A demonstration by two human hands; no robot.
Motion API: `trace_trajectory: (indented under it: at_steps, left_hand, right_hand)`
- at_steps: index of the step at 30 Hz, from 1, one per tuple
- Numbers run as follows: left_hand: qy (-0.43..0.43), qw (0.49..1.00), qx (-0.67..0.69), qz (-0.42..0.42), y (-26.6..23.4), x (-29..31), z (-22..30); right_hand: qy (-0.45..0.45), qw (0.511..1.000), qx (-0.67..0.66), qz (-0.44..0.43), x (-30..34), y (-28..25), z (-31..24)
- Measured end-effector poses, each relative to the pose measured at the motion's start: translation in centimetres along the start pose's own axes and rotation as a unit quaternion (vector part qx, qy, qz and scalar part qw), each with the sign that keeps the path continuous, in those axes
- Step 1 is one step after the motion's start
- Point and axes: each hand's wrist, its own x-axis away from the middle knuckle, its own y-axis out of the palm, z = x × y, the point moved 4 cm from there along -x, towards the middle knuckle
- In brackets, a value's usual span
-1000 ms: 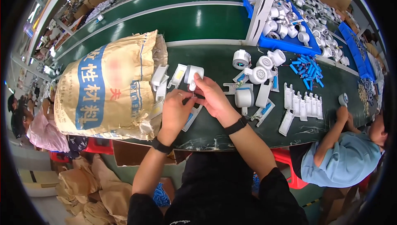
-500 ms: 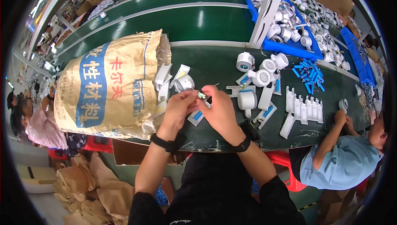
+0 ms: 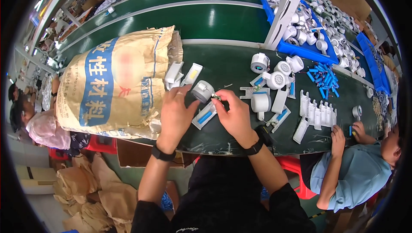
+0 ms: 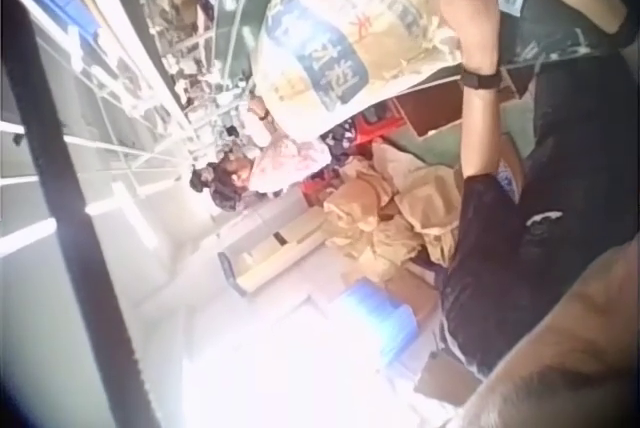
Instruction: Assembling white plastic housings and internal components on a production conveyor belt.
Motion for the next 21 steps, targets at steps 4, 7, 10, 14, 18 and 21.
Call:
trace_trajectory:
  at_steps: [4, 7, 10, 14, 18, 21]
  left_hand:
    - [0.049, 0.998, 0.028, -0.017, 3.2, -0.3, 0.6]
    - [0.039, 0.998, 0.036, -0.023, 4.7, -0.3, 0.2]
    - [-0.022, 0.993, 0.116, 0.003, 4.0, -0.8, 0.3]
    - [0.097, 0.988, 0.111, -0.037, -3.2, -3.3, 3.5]
    - [0.173, 0.981, 0.082, -0.013, -8.5, -9.6, 6.0]
    - [0.210, 0.975, 0.074, -0.024, -8.9, -16.0, 7.5]
  right_hand:
    - [-0.010, 1.000, -0.021, -0.013, 0.1, -0.1, -0.2]
    - [-0.012, 0.999, -0.038, -0.016, -0.3, 0.2, -0.2]
    - [0.002, 0.998, -0.064, -0.026, -0.7, -0.2, 0.1]
    - [0.071, 0.986, -0.135, -0.065, -4.0, -3.3, -3.7]
    - [0.043, 0.993, -0.081, -0.069, -11.5, -7.3, -6.8]
    - [0.032, 0.992, -0.085, -0.084, -18.6, -7.8, -4.8]
